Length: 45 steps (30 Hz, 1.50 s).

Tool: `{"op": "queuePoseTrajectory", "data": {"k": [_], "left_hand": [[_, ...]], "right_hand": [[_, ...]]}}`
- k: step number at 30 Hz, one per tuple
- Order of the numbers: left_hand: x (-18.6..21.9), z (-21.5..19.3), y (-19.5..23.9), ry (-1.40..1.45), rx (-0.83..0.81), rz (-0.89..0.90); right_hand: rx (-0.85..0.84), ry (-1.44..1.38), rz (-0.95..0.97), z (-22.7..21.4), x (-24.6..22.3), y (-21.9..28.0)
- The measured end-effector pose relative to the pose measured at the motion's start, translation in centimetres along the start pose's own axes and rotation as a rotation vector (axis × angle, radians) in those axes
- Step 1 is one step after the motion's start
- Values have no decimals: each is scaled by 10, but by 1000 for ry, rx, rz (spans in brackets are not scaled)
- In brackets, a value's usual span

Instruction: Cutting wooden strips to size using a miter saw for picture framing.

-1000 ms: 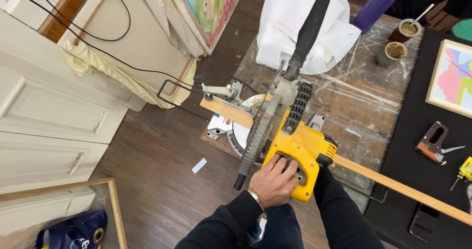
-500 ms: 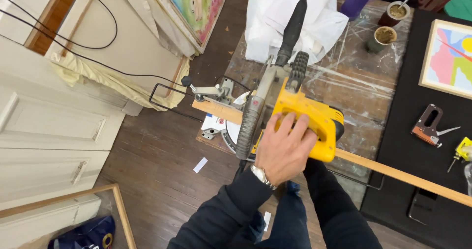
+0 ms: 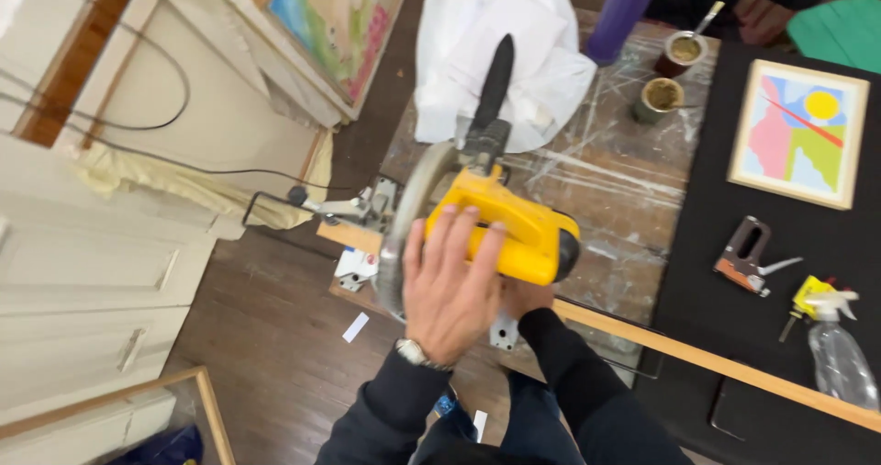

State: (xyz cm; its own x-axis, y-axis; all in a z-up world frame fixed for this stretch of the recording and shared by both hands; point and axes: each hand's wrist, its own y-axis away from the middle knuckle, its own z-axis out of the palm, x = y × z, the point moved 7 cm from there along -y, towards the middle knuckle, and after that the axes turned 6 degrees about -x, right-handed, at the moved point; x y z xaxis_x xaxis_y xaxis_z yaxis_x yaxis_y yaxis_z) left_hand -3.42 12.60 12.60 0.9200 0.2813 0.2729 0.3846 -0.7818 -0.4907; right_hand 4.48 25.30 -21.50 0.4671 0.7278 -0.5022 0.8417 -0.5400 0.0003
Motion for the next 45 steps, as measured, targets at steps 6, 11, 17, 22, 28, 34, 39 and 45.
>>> {"op": "queuePoseTrajectory", "data": {"k": [6,11,17,22,28,34,39,45], "left_hand": [[-2,15,-15,-63,16,-84],[1,24,-21,-80,50,-142],[14,53,32,20,137,-80],[40,143,91,418,-107,280],[-47,295,203,95,-526,-408],[-56,319,222,-42,-967,-379],[-58,325,231,-124,-696,-276],[-61,318,218,-108,-824,-265]], "right_hand": [[113,-38,-89,-66,-48,-8],[-25,-60,-22,-48,-27,-14],[-74,-109,-97,6,6,1],[-321,-110,-103,57,41,1],[-525,-6,-45,95,46,3],[-193,-476,6,45,31,8],[-12,24,-237,-64,-5,19],[-236,336,222,-79,131,101]]}}
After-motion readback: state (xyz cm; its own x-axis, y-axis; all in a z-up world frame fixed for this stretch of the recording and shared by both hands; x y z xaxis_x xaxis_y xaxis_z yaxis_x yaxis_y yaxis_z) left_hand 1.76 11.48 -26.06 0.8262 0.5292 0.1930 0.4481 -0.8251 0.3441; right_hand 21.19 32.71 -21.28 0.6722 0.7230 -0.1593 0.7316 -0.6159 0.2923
